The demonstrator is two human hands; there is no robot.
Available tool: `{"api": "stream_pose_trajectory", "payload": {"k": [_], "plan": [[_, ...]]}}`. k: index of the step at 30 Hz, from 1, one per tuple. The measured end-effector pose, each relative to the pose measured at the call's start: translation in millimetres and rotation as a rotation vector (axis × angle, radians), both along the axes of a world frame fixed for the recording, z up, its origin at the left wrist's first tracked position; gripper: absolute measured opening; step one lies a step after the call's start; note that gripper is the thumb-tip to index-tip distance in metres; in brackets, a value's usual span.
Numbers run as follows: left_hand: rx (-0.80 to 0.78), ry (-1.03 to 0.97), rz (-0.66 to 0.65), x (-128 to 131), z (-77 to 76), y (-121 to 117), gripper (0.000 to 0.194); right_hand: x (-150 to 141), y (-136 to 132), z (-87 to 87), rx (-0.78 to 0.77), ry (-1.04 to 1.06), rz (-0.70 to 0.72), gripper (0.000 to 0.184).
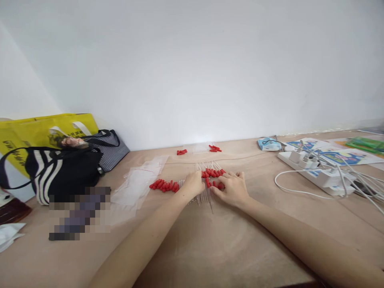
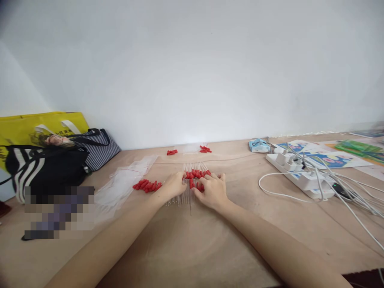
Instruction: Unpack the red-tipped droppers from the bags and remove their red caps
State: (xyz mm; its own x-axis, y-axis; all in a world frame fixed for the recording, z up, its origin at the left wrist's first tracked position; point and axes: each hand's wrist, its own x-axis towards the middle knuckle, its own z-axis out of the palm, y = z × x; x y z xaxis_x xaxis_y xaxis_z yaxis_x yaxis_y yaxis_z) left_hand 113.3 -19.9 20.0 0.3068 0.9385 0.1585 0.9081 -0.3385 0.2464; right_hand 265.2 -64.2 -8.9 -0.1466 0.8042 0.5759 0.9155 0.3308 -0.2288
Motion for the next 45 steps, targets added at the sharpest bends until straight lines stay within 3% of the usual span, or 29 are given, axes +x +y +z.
{"api": "stream_pose_trajectory", "payload": {"k": [6, 9, 19, 25, 30, 34, 36, 39, 42, 45], "plan": [[0.057, 0.034, -0.008, 4, -2.2, -3, 0.01, -6, -2, -0.9, -0.046, -0.038, 0.035, 0.022], [0.086, 0.045, 0.027, 5, -3.7, -3, 0.021, -6, -1, -1.0, -0.06, -0.015, 0.025, 0.02], [0.108, 0.098, 0.125, 20, -3.5, -4, 0.034, 16, 11, 3.3, -0.082, -0.032, -0.208, 0.034], [0.148, 0.053, 0.128, 18, -3.1, -4, 0.025, 13, 1, 0.6, 0.059, 0.023, -0.084, 0.034], [0.218, -0.261, 0.169, 1, 0.0, -8, 0.035, -6, -16, 2.1, -0.06, 0.153, 0.106, 0.035], [0.27, -0.589, 0.188, -7, -9.9, -19, 0.038, -23, -20, -0.6, -0.146, 0.233, 0.182, 0.027], [0.279, -0.693, 0.159, -11, -18.2, -26, 0.036, -25, -20, -3.3, -0.157, 0.232, 0.207, 0.024], [0.337, -0.679, 0.069, -29, -28.2, -35, 0.028, -19, -17, -7.5, -0.071, 0.159, 0.211, 0.02], [0.458, -0.487, -0.053, -56, -30.8, -42, 0.036, -13, -15, -10.6, 0.11, 0.031, 0.24, 0.017], [0.525, -0.222, -0.333, -78, -27.9, -47, 0.033, -15, -16, -13.0, 0.24, -0.04, 0.341, 0.015]]}}
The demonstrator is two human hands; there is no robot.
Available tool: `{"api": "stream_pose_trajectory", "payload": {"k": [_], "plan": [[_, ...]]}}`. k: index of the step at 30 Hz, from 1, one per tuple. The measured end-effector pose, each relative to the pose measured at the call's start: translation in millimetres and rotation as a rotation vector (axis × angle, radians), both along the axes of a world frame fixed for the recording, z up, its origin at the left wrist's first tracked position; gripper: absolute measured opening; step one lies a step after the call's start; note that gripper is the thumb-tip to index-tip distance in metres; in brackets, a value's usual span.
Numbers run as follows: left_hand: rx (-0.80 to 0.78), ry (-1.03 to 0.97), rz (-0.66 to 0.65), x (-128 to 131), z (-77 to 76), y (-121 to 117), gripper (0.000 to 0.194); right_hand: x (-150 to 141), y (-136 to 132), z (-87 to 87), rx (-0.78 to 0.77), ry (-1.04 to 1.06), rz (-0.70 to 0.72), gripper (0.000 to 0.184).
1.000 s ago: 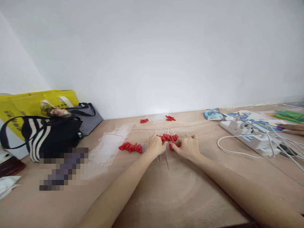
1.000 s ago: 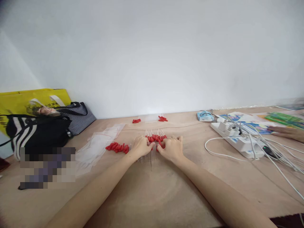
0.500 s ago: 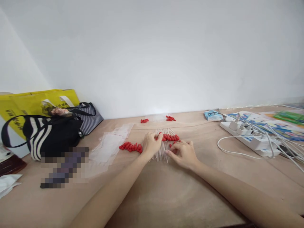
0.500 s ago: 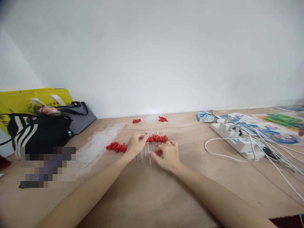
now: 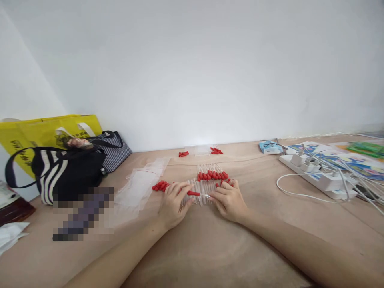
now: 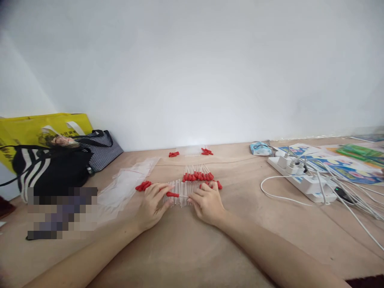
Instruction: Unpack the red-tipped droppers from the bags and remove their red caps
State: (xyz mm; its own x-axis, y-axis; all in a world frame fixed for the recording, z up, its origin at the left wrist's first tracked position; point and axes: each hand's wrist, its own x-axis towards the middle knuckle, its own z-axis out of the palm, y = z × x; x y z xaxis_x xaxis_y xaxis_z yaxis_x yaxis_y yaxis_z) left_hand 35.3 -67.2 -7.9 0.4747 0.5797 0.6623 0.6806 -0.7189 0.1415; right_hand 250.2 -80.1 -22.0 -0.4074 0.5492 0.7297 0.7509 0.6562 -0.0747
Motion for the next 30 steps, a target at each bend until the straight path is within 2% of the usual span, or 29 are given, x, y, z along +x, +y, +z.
{"api": "stream_pose_trajectory", "payload": {"k": [3, 5, 10, 18, 21, 26, 30], "plan": [[0.119, 0.114, -0.163, -6, 2.9, -3, 0.019, -7, -3, -2.0, 0.085, -0.022, 0.085, 0.016], [0.167, 0.118, -0.197, -5, 3.2, -4, 0.014, -9, -5, -2.9, 0.11, -0.032, 0.112, 0.017], [0.229, 0.162, -0.183, -8, 2.0, -9, 0.018, -6, -6, -4.3, 0.11, -0.068, 0.149, 0.017], [0.225, 0.257, -0.159, -11, 7.1, -15, 0.021, -6, -10, -0.5, 0.041, -0.086, 0.15, 0.023], [0.147, 0.272, -0.108, -22, 6.4, -12, 0.02, 4, -11, -0.5, -0.01, -0.095, 0.108, 0.026], [0.019, 0.043, 0.136, -52, 2.1, -6, 0.024, 23, -6, -6.5, -0.025, 0.003, -0.047, 0.022], [-0.101, -0.103, 0.255, -59, 7.3, -1, 0.029, 16, 2, -10.3, 0.001, 0.052, -0.132, 0.022]]}}
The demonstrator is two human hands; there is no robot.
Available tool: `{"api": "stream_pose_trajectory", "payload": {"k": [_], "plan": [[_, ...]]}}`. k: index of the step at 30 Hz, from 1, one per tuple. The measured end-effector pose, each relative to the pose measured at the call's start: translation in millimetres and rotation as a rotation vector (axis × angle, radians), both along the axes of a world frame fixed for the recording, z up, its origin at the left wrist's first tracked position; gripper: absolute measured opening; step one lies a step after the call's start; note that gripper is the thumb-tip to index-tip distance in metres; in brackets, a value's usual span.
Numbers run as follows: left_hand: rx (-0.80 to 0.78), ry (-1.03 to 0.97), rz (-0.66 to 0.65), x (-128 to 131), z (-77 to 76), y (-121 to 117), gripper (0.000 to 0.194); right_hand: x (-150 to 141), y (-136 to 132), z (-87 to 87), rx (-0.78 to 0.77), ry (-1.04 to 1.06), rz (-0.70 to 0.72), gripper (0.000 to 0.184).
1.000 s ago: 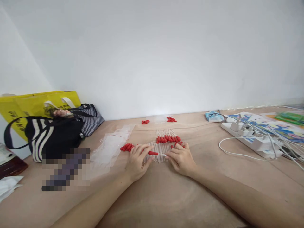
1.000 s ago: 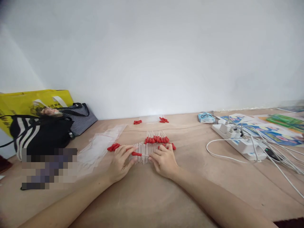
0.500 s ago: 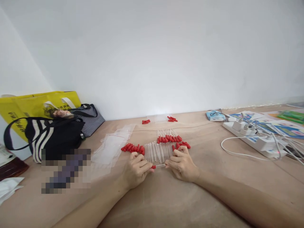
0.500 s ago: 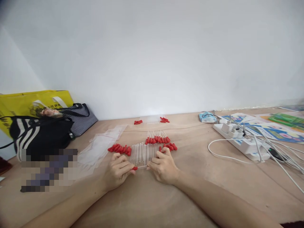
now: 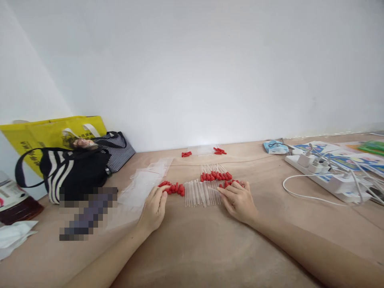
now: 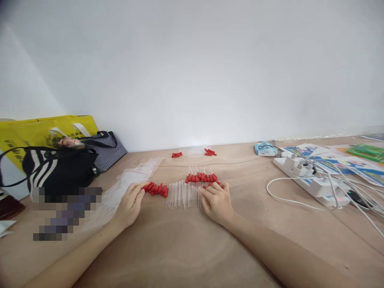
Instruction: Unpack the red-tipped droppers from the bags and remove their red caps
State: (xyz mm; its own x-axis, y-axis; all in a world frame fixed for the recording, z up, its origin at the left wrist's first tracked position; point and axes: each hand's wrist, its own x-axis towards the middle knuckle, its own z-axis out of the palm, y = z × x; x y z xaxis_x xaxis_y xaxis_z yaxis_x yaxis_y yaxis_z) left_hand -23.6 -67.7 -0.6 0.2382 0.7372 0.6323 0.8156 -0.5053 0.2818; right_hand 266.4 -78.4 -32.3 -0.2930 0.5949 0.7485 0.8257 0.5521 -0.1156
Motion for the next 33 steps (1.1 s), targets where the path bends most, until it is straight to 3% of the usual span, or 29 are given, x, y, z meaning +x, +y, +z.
{"api": "stream_pose_trajectory", "payload": {"k": [7, 10, 14, 18, 23, 28, 33], "plan": [[-0.142, 0.103, 0.195, 3, 22.3, 39, 0.029, -14, 20, 2.1, 0.088, 0.001, -0.109, 0.021], [-0.194, 0.225, 0.29, 6, 23.3, 51, 0.019, -18, 22, 3.2, 0.099, -0.054, -0.107, 0.02], [-0.166, 0.312, 0.32, 11, 17.3, 56, 0.011, -22, 15, 3.4, 0.123, -0.108, -0.084, 0.018], [-0.164, 0.299, 0.305, 11, 14.6, 56, 0.016, -24, 12, 4.5, 0.082, -0.145, -0.085, 0.02], [-0.107, 0.246, 0.268, 20, 24.5, 57, 0.021, -26, 14, 6.5, -0.024, -0.16, -0.057, 0.024], [-0.207, 0.164, 0.122, 58, 32.0, 62, 0.016, -25, 13, 9.6, -0.103, -0.201, -0.022, 0.032], [-0.316, 0.173, -0.01, 97, 25.3, 74, 0.015, -23, 13, 11.4, -0.124, -0.191, -0.008, 0.037]]}}
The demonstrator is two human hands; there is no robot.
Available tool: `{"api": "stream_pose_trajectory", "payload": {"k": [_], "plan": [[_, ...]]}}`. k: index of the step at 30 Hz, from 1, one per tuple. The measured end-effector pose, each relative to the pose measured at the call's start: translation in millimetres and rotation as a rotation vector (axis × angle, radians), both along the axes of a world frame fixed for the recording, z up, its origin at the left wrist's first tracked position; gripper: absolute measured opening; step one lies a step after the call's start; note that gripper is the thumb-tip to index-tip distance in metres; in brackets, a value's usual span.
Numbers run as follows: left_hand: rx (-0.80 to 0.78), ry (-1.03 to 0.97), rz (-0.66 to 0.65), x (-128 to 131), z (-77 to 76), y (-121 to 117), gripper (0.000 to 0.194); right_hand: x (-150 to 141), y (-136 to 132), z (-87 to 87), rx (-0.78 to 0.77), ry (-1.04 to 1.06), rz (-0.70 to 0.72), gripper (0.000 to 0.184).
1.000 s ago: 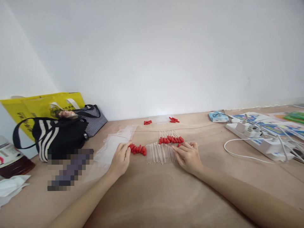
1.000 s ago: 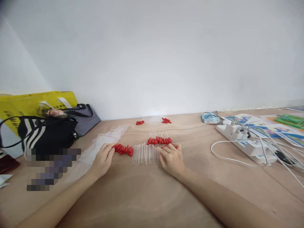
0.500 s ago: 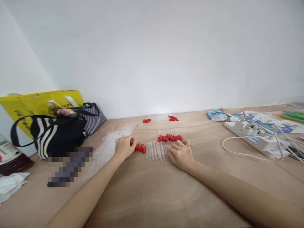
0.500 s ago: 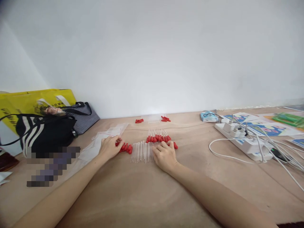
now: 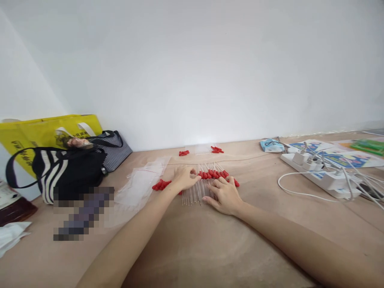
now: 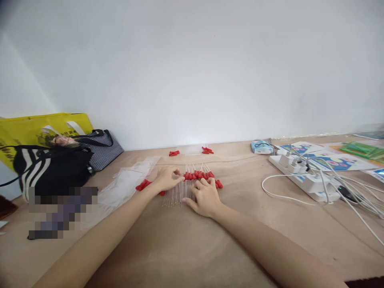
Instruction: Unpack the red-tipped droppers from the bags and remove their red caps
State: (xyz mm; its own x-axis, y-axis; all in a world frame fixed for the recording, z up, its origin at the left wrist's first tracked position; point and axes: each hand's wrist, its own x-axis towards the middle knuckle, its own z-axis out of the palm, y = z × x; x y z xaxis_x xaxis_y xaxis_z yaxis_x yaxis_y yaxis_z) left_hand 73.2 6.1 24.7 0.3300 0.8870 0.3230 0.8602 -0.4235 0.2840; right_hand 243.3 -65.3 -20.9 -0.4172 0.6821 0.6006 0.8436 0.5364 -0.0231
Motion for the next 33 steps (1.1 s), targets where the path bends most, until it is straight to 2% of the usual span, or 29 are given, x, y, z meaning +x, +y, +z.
{"api": "stream_pose_trajectory", "payload": {"k": [6, 10, 13, 17, 20, 22, 23, 25, 29, 33], "plan": [[-0.109, -0.046, -0.109, 13, -9.3, 13, 0.016, 10, 3, -2.2, 0.003, 0.16, -0.055, 0.027], [-0.125, -0.089, -0.124, 14, -14.5, 16, 0.01, 16, 4, -2.0, 0.012, 0.234, -0.078, 0.025], [-0.107, -0.126, -0.075, 18, -18.0, 15, 0.016, 17, 4, -1.2, 0.019, 0.239, -0.081, 0.025], [-0.041, -0.204, 0.082, 20, -18.9, 13, 0.021, 18, 4, -1.1, 0.035, 0.24, -0.085, 0.024], [0.008, -0.272, 0.185, 12, -15.8, 8, 0.024, 19, 5, -2.1, 0.048, 0.25, -0.087, 0.022], [0.035, -0.326, 0.187, 1, -13.8, -1, 0.025, 20, 5, -2.5, 0.064, 0.264, -0.093, 0.02], [0.048, -0.353, 0.164, -7, -13.4, -8, 0.024, 21, 5, -2.4, 0.08, 0.271, -0.097, 0.02], [0.082, -0.427, 0.024, -23, -14.7, -25, 0.019, 20, 3, -1.4, 0.128, 0.269, -0.088, 0.026], [0.133, -0.344, -0.252, -48, -25.4, -60, 0.015, 15, -1, 1.3, 0.223, 0.16, 0.029, 0.039], [0.219, -0.242, -0.429, -55, -38.3, -73, 0.022, 9, -3, -0.7, 0.224, 0.039, 0.181, 0.03]]}}
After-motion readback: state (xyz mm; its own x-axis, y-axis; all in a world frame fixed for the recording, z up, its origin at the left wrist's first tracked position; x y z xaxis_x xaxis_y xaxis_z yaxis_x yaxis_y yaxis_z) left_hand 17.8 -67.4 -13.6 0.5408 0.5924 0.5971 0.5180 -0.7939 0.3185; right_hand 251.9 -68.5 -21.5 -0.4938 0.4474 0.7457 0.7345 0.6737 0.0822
